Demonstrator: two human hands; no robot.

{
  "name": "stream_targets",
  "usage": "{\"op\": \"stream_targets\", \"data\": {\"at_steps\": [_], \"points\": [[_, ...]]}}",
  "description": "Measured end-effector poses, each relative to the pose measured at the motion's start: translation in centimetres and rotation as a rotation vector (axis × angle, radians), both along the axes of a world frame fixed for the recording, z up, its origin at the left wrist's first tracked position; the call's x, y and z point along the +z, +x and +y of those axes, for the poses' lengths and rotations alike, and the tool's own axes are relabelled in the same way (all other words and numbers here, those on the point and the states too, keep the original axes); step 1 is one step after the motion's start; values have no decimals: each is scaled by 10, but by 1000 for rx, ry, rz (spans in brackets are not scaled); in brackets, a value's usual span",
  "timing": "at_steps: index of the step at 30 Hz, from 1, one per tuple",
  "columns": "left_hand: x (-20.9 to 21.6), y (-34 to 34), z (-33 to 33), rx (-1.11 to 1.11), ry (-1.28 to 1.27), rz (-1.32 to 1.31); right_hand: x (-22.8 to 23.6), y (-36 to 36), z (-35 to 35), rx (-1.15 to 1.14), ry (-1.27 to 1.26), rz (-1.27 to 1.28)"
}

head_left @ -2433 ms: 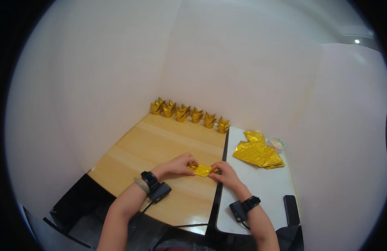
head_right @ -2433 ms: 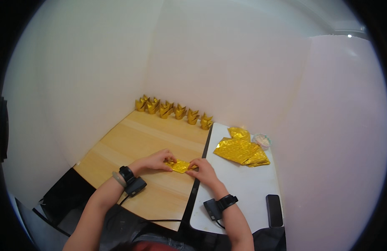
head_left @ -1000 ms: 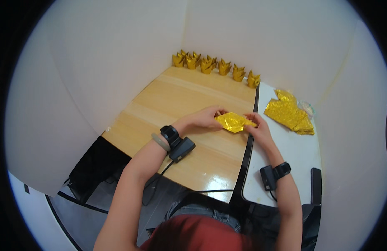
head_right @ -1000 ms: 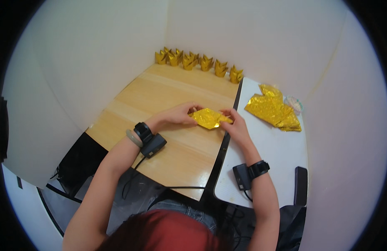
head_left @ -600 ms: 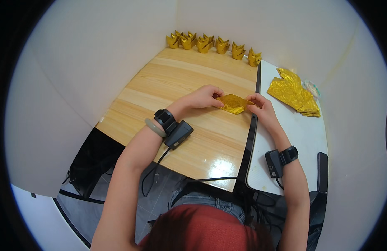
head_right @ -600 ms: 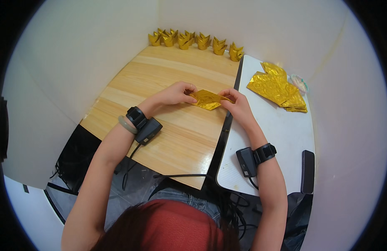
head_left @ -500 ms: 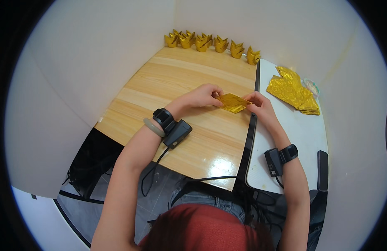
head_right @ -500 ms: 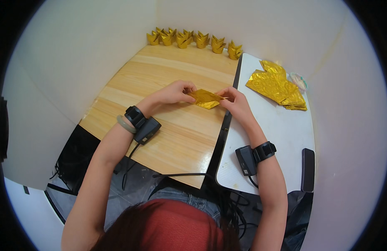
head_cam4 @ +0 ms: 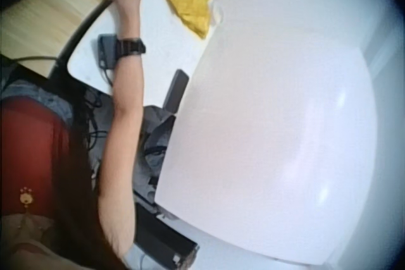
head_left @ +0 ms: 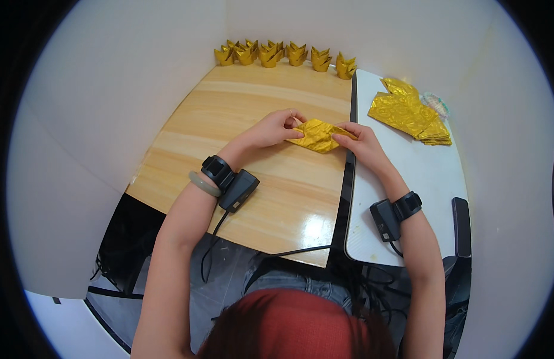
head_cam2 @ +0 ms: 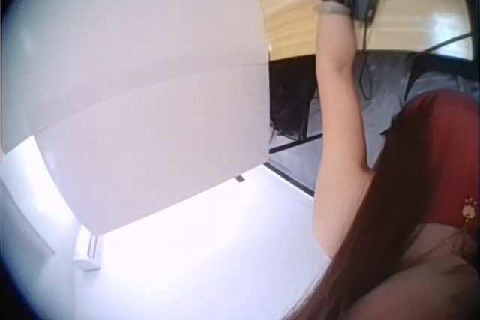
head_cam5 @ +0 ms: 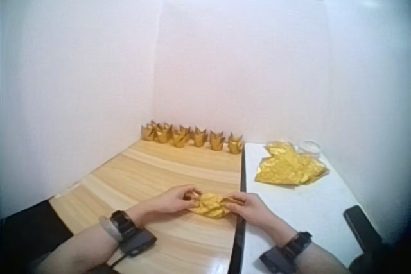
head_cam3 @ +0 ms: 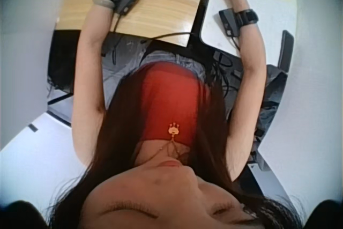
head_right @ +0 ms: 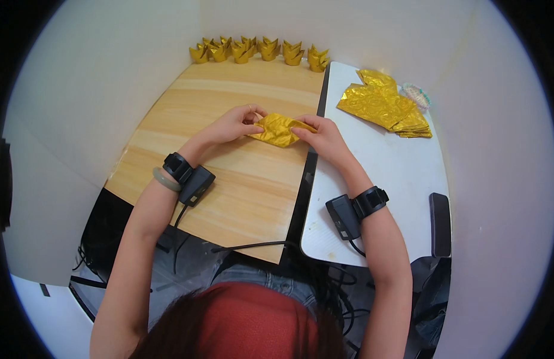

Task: Folding square sheets of gold paper into traditional ingot shapes (yuanbao).

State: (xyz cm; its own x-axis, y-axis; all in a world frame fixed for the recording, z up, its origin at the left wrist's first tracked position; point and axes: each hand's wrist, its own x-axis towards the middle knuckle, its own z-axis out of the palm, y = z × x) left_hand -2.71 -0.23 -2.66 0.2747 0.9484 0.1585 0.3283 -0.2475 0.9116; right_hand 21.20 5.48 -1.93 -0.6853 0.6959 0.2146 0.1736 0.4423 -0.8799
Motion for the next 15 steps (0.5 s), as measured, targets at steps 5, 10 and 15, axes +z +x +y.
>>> {"op": "stream_targets", "data": {"at_steps": [5,10,15], "points": [[2,-1,-5,77,-37,53,1,-4,-5,-94,45,-43],[0,1,-6,190,361,391,-2,-3,-8,-214,799,-73],[3,1,-8,-40,218,356,2,-1,-9,-49,636,-226]]}}
